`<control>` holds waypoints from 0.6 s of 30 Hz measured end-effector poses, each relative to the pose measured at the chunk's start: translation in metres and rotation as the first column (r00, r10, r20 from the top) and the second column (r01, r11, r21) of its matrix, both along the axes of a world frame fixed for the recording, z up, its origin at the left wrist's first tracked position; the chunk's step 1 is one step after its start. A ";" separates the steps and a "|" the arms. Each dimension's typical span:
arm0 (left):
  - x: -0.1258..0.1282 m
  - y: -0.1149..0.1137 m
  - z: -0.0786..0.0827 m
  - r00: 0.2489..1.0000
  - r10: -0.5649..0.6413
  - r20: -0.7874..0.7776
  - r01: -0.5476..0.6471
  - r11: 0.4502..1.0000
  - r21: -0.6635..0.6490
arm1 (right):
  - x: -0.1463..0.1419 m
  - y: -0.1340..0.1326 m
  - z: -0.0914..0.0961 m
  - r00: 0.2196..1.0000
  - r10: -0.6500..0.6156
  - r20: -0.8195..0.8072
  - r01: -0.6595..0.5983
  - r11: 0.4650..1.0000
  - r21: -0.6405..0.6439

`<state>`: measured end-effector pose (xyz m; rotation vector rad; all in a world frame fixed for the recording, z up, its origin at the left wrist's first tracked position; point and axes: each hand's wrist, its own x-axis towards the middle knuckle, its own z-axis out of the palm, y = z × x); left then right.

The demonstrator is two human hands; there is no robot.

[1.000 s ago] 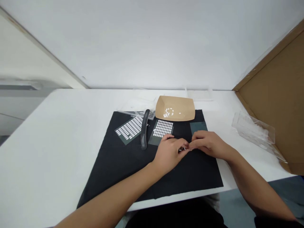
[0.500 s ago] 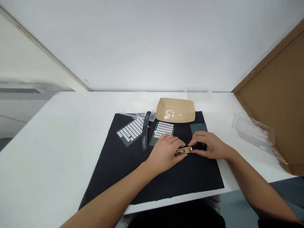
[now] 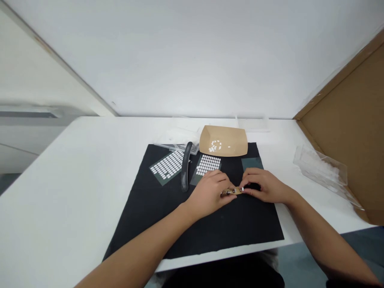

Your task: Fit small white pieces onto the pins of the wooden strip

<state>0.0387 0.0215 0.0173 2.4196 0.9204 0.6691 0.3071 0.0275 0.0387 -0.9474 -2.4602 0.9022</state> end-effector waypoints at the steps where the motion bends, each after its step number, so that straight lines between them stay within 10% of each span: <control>1: 0.000 0.000 0.000 1.000 0.002 -0.007 -0.002 1.000 0.003 | 0.000 0.000 0.000 1.000 0.000 0.000 0.000 1.000 0.005; 18: 0.003 -0.006 0.001 0.999 0.023 0.047 -0.022 1.000 -0.018 | -0.003 -0.002 0.003 1.000 -0.010 0.027 0.010 1.000 0.022</control>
